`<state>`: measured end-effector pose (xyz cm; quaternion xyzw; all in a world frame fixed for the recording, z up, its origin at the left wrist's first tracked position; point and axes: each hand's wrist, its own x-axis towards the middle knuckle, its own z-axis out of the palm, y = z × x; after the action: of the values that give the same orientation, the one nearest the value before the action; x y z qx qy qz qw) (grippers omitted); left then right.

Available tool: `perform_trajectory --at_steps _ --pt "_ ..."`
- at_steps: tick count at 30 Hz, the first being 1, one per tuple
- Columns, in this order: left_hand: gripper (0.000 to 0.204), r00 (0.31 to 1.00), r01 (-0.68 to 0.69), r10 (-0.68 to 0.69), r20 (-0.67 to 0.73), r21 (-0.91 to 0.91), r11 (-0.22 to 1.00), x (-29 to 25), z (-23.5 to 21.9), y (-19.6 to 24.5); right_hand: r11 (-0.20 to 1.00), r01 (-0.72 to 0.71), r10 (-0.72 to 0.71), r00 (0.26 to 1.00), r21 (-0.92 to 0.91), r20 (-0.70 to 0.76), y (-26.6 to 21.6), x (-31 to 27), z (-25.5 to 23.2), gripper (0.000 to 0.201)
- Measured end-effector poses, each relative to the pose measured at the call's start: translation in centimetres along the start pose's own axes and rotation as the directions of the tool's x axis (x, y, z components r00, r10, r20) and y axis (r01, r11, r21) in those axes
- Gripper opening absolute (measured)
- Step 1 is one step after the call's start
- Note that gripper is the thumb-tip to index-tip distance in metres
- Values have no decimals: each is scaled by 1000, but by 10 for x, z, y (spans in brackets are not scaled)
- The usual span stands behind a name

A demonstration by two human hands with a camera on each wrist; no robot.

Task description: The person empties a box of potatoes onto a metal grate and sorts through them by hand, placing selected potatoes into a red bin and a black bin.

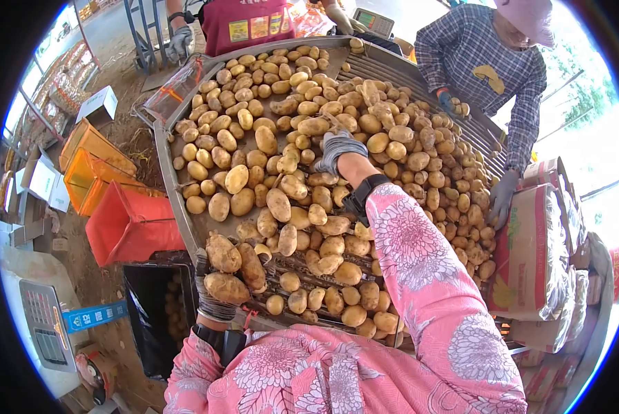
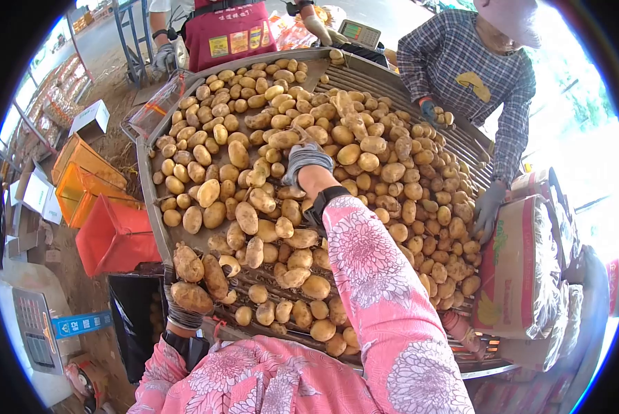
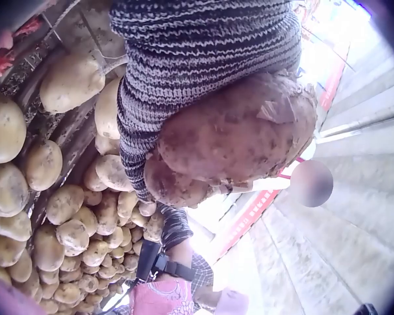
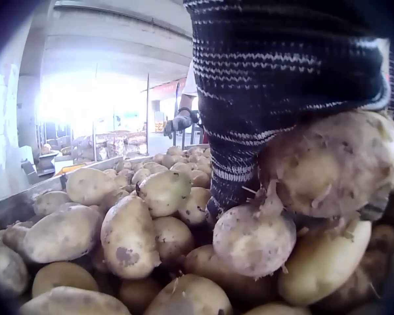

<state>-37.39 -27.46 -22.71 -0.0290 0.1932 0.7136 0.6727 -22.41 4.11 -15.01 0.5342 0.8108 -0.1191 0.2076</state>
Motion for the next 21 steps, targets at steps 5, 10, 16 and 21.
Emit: perform_trajectory --at_steps 5,10,16,21 --pt "48 999 -18 15 -43 -74 997 -2 -4 0 1000 26 -27 987 10 161 14 15 2 106" --pt "51 975 -15 52 214 -170 985 2 -34 -1 992 87 -102 979 89 174 32 39 19 108" --pt "52 988 -61 86 126 -191 980 -7 5 2 988 97 -120 972 119 201 23 19 5 100" --pt "54 994 -105 108 20 -122 987 -3 -4 3 949 230 -230 973 -217 25 -3 -19 17 79"
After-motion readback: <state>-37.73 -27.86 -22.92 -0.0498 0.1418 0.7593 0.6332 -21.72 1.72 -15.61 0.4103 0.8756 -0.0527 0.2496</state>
